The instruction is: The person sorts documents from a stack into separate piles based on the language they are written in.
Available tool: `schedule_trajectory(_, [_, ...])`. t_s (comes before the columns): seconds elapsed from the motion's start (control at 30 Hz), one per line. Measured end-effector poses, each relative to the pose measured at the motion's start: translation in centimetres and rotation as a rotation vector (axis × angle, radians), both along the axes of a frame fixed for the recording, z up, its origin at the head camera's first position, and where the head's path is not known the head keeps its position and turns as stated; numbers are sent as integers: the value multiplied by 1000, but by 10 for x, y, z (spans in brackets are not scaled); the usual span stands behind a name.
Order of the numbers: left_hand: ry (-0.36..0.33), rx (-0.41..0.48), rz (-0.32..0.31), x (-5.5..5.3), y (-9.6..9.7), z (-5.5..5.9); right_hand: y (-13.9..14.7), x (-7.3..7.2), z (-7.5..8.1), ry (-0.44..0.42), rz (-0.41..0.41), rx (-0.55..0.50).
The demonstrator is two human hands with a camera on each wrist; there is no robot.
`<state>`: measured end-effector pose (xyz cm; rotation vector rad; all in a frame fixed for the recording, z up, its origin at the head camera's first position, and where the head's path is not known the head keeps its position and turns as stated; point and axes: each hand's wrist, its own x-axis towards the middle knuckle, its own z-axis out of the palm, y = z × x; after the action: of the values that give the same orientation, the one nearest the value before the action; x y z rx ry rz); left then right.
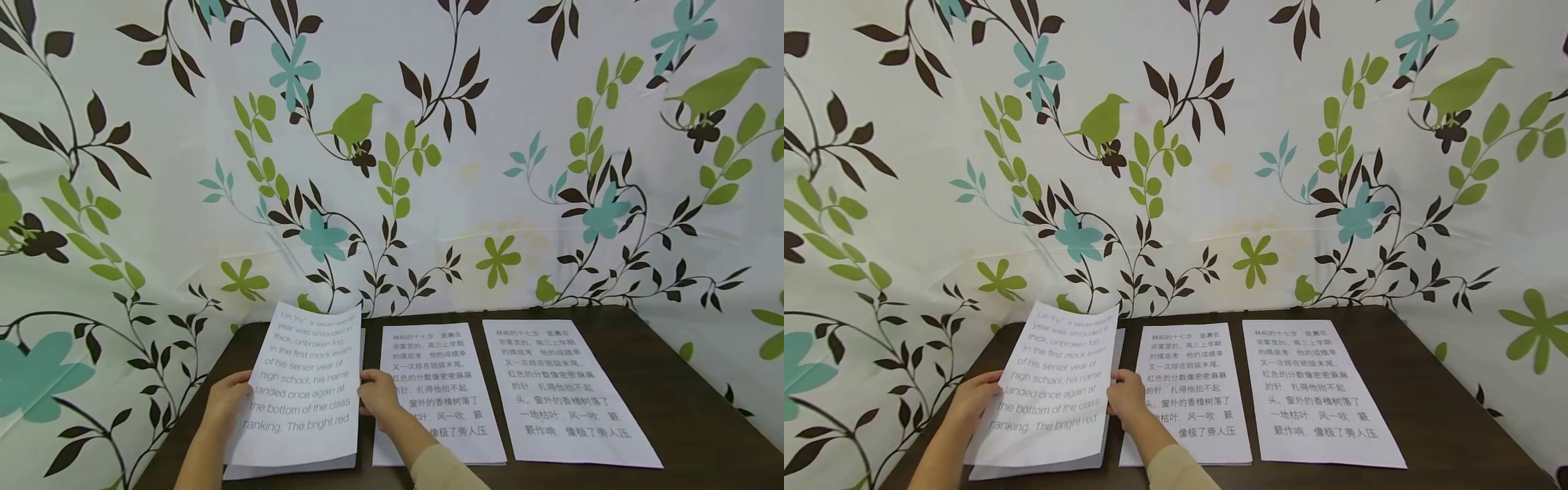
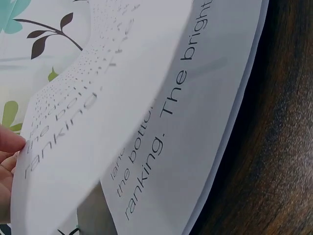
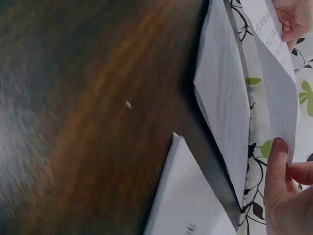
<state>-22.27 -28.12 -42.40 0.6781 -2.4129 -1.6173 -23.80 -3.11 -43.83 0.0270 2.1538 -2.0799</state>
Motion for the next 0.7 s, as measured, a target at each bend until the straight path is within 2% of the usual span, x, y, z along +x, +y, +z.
schedule_trajectory(0.33, [16, -35, -12, 1, -5, -13, -9, 6, -13, -15, -63, 62])
schedule_trajectory(0.53, [28, -7, -19, 6, -2, -11, -11, 8, -19, -8, -52, 68])
schedule_trajectory(0.7, [29, 10, 2, 7, 2, -11, -11, 8, -23, -10, -38, 83])
